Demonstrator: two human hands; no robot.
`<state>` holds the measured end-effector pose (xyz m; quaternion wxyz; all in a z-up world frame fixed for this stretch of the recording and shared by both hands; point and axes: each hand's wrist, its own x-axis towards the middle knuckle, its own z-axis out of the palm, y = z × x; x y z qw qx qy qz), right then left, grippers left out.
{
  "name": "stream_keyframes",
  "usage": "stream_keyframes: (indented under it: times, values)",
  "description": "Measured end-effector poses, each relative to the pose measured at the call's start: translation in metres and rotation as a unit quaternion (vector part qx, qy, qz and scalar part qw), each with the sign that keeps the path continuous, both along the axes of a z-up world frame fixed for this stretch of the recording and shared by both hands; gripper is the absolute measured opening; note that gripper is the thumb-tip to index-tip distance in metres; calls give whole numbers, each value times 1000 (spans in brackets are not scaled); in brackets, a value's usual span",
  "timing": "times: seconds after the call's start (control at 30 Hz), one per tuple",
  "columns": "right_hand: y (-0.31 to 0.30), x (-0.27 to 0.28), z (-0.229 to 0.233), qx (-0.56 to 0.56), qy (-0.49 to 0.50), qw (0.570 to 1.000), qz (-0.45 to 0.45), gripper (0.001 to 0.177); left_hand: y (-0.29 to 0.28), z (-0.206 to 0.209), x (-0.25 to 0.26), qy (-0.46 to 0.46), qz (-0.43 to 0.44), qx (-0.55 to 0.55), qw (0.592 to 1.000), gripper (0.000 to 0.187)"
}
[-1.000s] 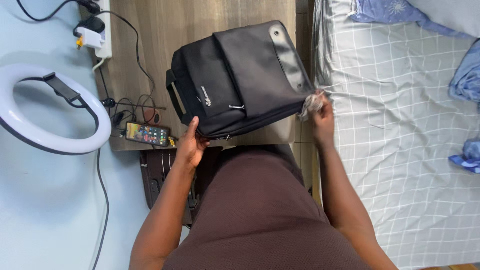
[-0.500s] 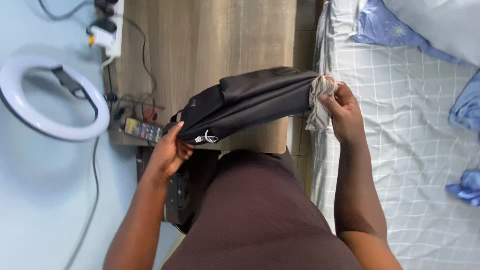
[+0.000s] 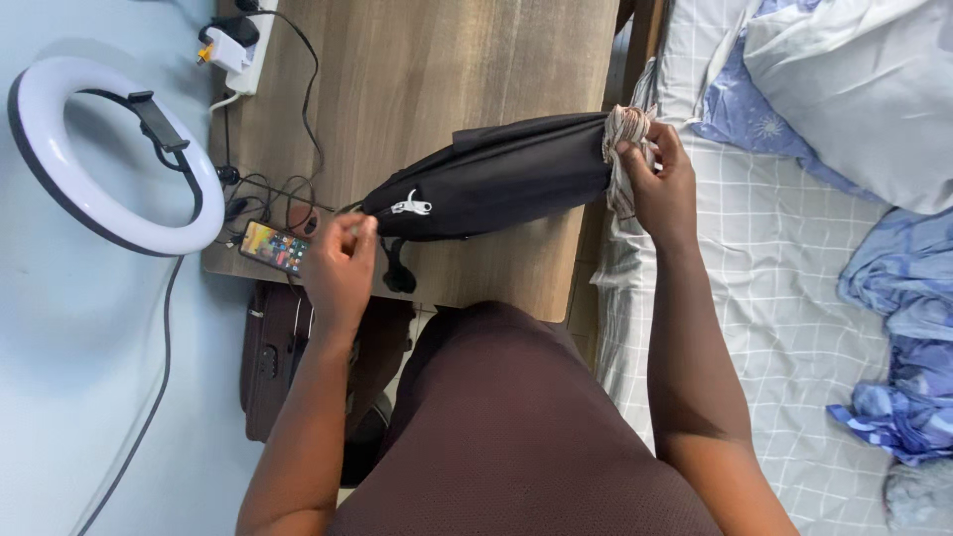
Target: The person wipes a desk with a cloth, then retrieves a black bag from a shelf and places it on the desk. They repeatedly dip the cloth into a bucket of water, wring it, and wipe the bag's exterior surfaces.
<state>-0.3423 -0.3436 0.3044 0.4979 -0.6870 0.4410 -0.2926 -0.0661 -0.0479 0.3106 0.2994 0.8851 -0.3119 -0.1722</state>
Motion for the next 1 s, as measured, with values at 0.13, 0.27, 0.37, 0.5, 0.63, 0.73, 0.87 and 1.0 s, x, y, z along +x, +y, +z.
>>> stream_keyframes:
  times: [0.13, 0.27, 0.37, 0.5, 0.63, 0.73, 0.87, 1.0]
  values:
    - [4, 8, 5, -73, 58, 996, -6, 28, -19, 15, -6, -178, -196, -190, 946, 61]
    - [10, 13, 9, -302, 112, 947, -10, 25, -46, -3, -19, -220, -233, -154, 935, 54]
    - [6, 18, 13, -385, 150, 911, -14, 25, -45, -26, -22, -233, -215, -153, 936, 45]
    - [1, 44, 11, -411, 208, 887, 37, 21, -37, -48, -21, -237, -220, -216, 921, 42]
    - [49, 110, -19, -369, 157, 899, 177, 28, -42, -56, -17, -247, -240, -203, 917, 40]
    - [87, 147, -31, -380, 99, 877, 277, 26, -40, -54, -14, -227, -228, -221, 921, 35]
    - [48, 126, 2, -357, 167, 883, 254, 26, -39, -44, -5, -251, -268, -192, 910, 37]
    - [0, 89, 25, -347, 204, 896, 187, 18, -39, -43, -2, -267, -264, -197, 905, 36]
